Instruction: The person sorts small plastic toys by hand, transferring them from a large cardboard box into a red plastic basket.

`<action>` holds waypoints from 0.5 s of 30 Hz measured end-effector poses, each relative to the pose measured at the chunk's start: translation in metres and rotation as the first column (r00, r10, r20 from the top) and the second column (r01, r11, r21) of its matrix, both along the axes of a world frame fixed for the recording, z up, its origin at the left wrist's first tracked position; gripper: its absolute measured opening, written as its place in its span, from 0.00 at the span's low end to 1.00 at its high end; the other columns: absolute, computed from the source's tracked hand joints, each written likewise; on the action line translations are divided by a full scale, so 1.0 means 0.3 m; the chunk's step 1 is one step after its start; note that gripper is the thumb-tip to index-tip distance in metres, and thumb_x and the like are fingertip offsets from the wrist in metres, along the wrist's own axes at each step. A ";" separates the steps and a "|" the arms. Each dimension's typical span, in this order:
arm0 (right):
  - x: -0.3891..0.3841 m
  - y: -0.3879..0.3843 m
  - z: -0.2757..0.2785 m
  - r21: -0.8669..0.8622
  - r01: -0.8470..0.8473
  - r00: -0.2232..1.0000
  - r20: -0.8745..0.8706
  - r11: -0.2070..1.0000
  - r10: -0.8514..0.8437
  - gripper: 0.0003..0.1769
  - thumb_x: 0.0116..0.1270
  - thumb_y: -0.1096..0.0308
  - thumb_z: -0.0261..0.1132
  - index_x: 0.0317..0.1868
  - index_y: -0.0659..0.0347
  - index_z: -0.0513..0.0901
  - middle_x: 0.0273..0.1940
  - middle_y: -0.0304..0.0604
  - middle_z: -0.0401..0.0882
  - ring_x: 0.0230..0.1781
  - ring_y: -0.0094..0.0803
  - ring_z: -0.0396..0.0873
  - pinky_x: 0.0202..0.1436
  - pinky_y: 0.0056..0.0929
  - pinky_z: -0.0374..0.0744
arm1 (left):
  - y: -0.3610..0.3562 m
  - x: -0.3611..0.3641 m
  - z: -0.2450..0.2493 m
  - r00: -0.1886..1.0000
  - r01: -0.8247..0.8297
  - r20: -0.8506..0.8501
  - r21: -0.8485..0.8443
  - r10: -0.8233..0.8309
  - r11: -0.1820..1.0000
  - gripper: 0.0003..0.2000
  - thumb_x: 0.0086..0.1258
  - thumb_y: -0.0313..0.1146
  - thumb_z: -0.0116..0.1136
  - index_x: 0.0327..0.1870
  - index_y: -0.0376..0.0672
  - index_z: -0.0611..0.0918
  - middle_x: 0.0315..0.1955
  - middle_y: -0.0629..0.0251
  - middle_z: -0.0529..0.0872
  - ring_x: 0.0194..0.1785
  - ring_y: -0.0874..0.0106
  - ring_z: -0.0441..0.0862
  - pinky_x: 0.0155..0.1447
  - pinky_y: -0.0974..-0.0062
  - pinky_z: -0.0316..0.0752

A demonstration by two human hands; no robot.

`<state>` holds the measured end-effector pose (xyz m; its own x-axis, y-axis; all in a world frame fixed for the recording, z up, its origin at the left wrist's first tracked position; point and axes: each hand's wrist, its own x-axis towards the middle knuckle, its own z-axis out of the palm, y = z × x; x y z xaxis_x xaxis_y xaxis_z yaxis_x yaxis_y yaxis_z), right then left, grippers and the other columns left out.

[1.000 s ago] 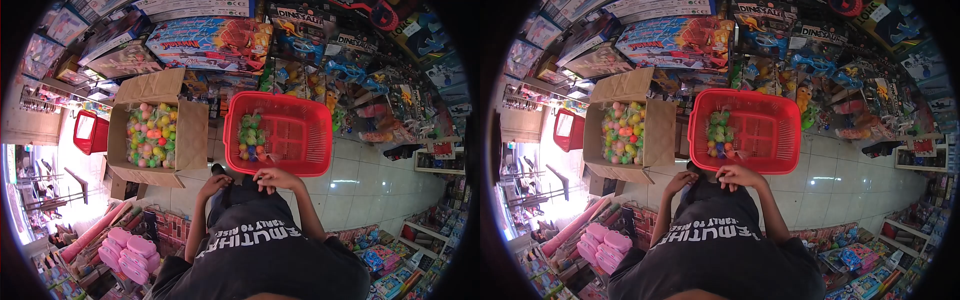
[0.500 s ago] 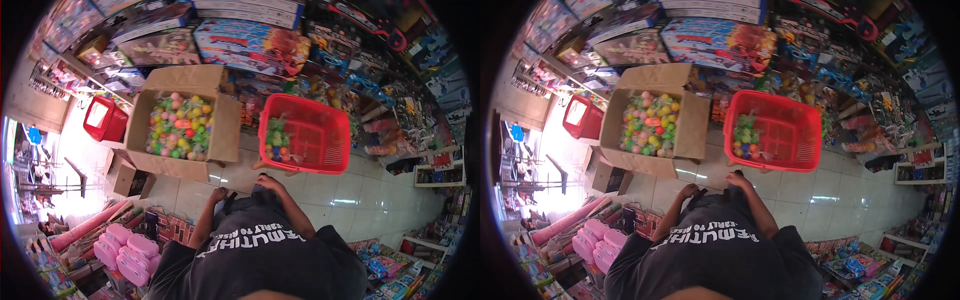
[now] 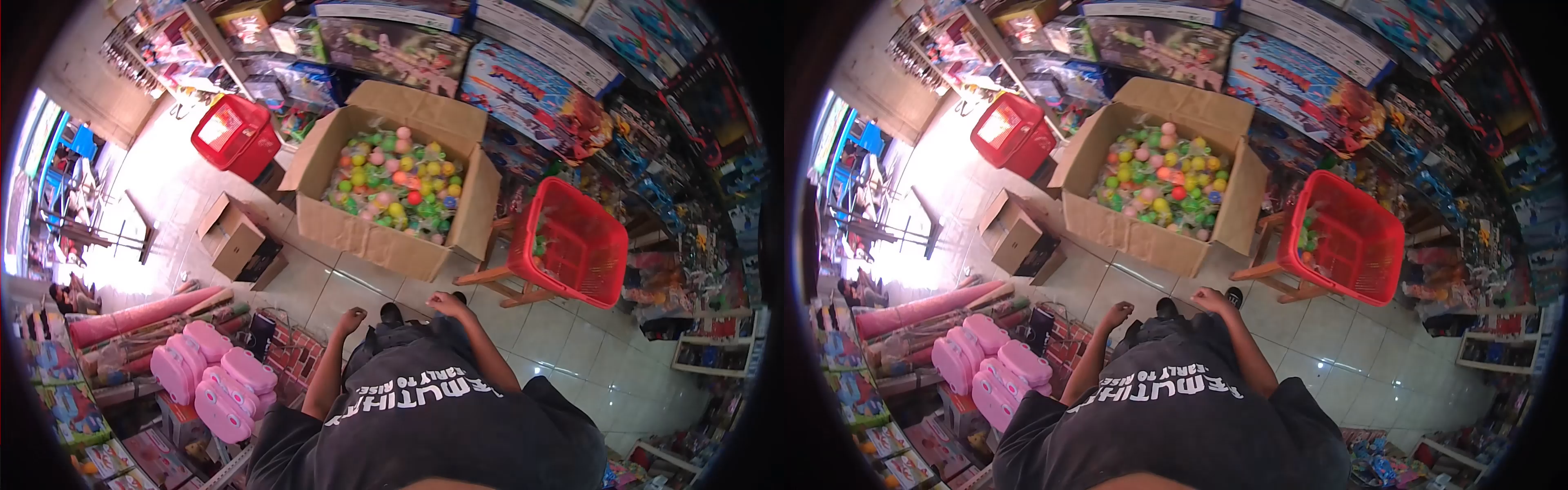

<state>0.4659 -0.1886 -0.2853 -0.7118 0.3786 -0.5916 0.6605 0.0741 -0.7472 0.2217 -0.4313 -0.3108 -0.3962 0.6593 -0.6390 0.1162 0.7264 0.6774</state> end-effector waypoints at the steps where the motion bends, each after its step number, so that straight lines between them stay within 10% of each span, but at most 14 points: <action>1: -0.062 -0.019 0.058 -0.006 -0.016 1.000 -0.002 1.000 0.016 0.21 0.59 0.52 0.62 0.44 0.60 0.79 0.39 0.46 0.82 0.41 0.34 0.80 0.46 0.30 0.75 | -0.017 -0.018 0.012 1.000 -0.016 -0.002 -0.006 0.016 1.000 0.16 0.61 0.43 0.54 0.43 0.41 0.81 0.34 0.55 0.84 0.40 0.63 0.82 0.46 0.69 0.74; 7: -0.367 -0.010 0.614 -0.174 -0.311 0.920 -0.303 0.934 0.249 0.16 0.67 0.58 0.58 0.47 0.61 0.76 0.41 0.38 0.78 0.43 0.24 0.75 0.49 0.25 0.72 | 0.101 -0.095 0.366 0.979 -0.175 -0.022 0.406 0.201 0.897 0.11 0.66 0.34 0.51 0.44 0.37 0.79 0.34 0.59 0.84 0.40 0.71 0.80 0.46 0.74 0.73; 13: -0.585 0.166 0.782 -0.184 -0.019 0.848 -0.523 0.983 -0.081 0.11 0.67 0.67 0.57 0.47 0.62 0.74 0.40 0.37 0.77 0.43 0.23 0.75 0.49 0.24 0.72 | 0.347 -0.207 0.723 0.898 -0.274 -0.094 0.645 0.431 0.713 0.10 0.68 0.32 0.51 0.42 0.34 0.78 0.32 0.59 0.83 0.38 0.74 0.80 0.44 0.76 0.72; 15: -0.664 0.251 0.708 0.104 0.051 0.836 -0.549 0.993 0.015 0.12 0.65 0.69 0.58 0.48 0.62 0.73 0.39 0.36 0.77 0.42 0.21 0.75 0.48 0.22 0.72 | 0.427 -0.260 0.790 0.889 -0.173 -0.207 0.675 0.409 0.717 0.09 0.67 0.30 0.51 0.43 0.35 0.77 0.34 0.56 0.83 0.40 0.70 0.80 0.45 0.75 0.73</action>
